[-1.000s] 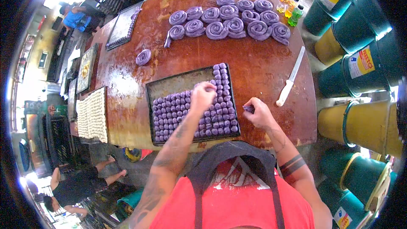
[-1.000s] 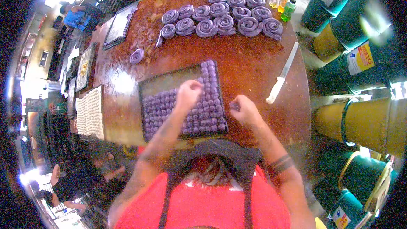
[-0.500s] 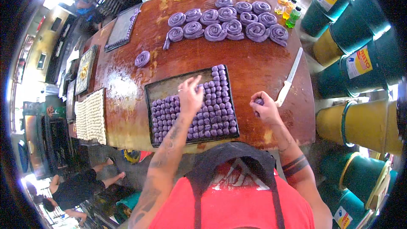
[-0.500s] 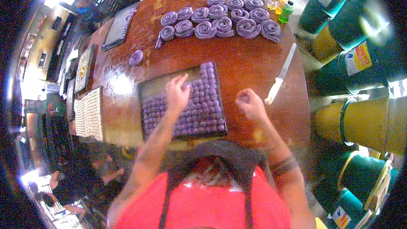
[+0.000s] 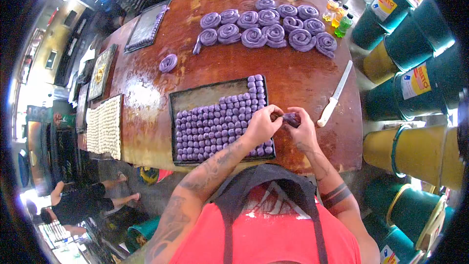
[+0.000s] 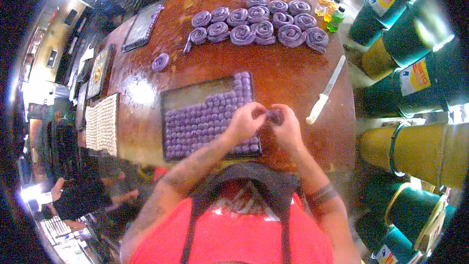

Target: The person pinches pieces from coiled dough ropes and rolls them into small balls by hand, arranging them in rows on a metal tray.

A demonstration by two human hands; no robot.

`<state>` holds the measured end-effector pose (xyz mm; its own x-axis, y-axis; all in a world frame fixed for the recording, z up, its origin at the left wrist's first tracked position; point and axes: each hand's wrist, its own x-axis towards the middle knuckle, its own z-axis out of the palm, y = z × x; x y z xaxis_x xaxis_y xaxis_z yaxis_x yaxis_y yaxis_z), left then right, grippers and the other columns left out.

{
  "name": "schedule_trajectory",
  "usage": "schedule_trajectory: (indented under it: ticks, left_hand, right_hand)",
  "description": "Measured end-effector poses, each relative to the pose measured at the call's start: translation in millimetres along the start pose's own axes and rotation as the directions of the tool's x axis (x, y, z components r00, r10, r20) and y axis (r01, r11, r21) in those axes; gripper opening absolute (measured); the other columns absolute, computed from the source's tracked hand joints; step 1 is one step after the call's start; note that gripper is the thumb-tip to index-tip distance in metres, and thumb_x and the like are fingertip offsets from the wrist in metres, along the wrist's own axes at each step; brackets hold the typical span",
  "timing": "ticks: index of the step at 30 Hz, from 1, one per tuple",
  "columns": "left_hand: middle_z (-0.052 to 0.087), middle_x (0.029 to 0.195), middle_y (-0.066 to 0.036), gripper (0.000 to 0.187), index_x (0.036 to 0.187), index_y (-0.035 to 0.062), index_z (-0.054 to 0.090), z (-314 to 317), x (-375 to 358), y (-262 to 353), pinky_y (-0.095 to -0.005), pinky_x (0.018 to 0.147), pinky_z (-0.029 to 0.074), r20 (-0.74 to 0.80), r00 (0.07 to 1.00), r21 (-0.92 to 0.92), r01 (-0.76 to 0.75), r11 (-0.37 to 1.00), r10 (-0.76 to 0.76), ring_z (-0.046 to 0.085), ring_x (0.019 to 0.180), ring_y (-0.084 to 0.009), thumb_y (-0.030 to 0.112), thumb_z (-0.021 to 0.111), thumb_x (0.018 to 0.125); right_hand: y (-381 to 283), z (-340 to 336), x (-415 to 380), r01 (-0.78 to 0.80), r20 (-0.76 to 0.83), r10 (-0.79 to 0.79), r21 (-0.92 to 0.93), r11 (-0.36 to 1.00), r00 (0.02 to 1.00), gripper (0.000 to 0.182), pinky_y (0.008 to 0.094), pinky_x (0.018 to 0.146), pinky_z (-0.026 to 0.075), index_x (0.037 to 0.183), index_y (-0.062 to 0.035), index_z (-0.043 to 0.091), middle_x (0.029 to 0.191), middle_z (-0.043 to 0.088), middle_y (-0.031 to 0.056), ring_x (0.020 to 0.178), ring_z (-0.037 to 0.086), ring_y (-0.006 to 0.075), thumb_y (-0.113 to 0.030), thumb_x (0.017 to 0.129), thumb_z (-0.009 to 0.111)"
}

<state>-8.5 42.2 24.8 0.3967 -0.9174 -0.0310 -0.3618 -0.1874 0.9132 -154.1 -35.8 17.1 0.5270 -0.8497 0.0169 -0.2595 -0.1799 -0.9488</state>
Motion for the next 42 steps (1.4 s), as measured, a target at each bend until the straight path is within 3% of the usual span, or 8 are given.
schedule_trajectory:
  ticks: [7, 16, 19, 23, 24, 31, 34, 42]
  left_hand:
    - [0.073, 0.091, -0.009, 0.018, 0.097, 0.002, 0.071, -9, 0, -27, -0.0312, 0.079, 0.053, 0.296, 0.896, -0.199, 0.396, 0.897, -0.33, 0.066, 0.084, -0.0164, 0.014, 0.071, 0.083]
    - [0.066, 0.1, -0.015, 0.018, 0.09, 0.0063, 0.073, -145, 15, -131, -0.0399, 0.091, 0.049, -0.535, 0.844, 0.477, 0.253, 0.842, 0.05, 0.06, 0.102, -0.0322, 0.005, 0.068, 0.072]
    - [0.065, 0.104, -0.015, 0.022, 0.094, 0.0061, 0.072, -151, 8, -123, -0.0404, 0.093, 0.048, -0.385, 0.898, 0.379, 0.365, 0.851, -0.214, 0.06, 0.104, -0.0327, 0.008, 0.068, 0.073]
    - [0.066, 0.106, -0.017, 0.028, 0.103, 0.0056, 0.071, -145, 2, -118, -0.0417, 0.092, 0.049, -0.385, 0.923, 0.678, 0.295, 0.673, -0.017, 0.062, 0.101, -0.0335, 0.01, 0.069, 0.075]
    - [0.067, 0.105, -0.018, 0.031, 0.106, 0.0056, 0.071, -136, 3, -111, -0.0422, 0.092, 0.049, -0.464, 0.874, 0.698, 0.261, 0.667, 0.143, 0.063, 0.1, -0.0335, 0.011, 0.069, 0.076]
    - [0.067, 0.103, -0.017, 0.027, 0.107, 0.0041, 0.069, -33, 9, 6, -0.0407, 0.092, 0.049, 0.057, 0.987, 0.002, -0.149, 0.989, 0.148, 0.063, 0.1, -0.0329, 0.012, 0.068, 0.081]
    - [0.068, 0.101, -0.013, 0.02, 0.101, 0.005, 0.071, -11, 10, 18, -0.0394, 0.089, 0.05, 0.098, 0.89, 0.036, -0.45, 0.893, 0.444, 0.064, 0.098, -0.03, 0.016, 0.071, 0.083]
    - [0.071, 0.104, -0.011, 0.029, 0.105, -0.0016, 0.067, -10, -6, -11, -0.033, 0.088, 0.052, -0.017, 0.999, -0.206, 0.037, 0.978, -0.042, 0.066, 0.098, -0.0177, 0.016, 0.073, 0.084]
  right_hand:
    - [-7, -15, 7, 0.012, 0.399, 0.077, -0.218, 0.976, 0.914, 0.02, 0.0394, 0.078, 0.054, 0.092, -0.0014, 0.066, 0.09, 0.068, 0.0191, 0.085, 0.068, 0.0331, -0.01, 0.075, 0.072]
    - [78, -20, 8, 0.545, 0.579, -0.229, -0.461, 0.7, 0.783, 0.033, 0.041, 0.087, 0.05, 0.113, -0.0089, 0.064, 0.104, 0.066, 0.0104, 0.099, 0.061, 0.0271, -0.016, 0.081, 0.073]
    - [86, -24, 28, -0.393, 0.479, 0.342, 0.007, 0.919, 0.808, 0.027, 0.0356, 0.068, 0.053, 0.112, -0.009, 0.065, 0.093, 0.067, 0.0052, 0.078, 0.063, 0.0202, -0.027, 0.092, 0.065]
    - [70, -37, 29, -0.568, 0.532, 0.217, 0.696, 0.439, 0.819, 0.022, 0.0279, 0.052, 0.044, 0.096, -0.0068, 0.057, 0.078, 0.057, 0.0007, 0.056, 0.05, 0.0105, -0.027, 0.103, 0.051]
    - [64, -31, 27, -0.505, 0.442, 0.266, 0.61, 0.611, 0.856, 0.016, 0.0261, 0.047, 0.038, 0.09, -0.0082, 0.052, 0.073, 0.053, -0.0019, 0.053, 0.045, 0.0074, -0.021, 0.098, 0.059]
    - [60, 13, 26, -0.149, 0.193, 0.188, -0.198, 0.969, 0.963, 0.012, 0.0236, 0.049, 0.036, 0.078, -0.0074, 0.057, 0.07, 0.051, -0.0061, 0.06, 0.046, 0.0051, 0.0, 0.085, 0.063]
    - [35, 20, 10, -0.176, 0.125, 0.144, 0.307, 0.935, 0.982, 0.006, 0.0267, 0.061, 0.045, 0.086, -0.0022, 0.065, 0.074, 0.06, -0.0024, 0.072, 0.055, 0.0094, 0.0, 0.083, 0.06]
    - [-11, 8, 3, 0.177, 0.162, -0.15, -0.167, 0.97, 0.975, 0.018, 0.0398, 0.084, 0.051, 0.099, -0.0014, 0.064, 0.101, 0.067, 0.0196, 0.098, 0.066, 0.035, -0.005, 0.082, 0.067]
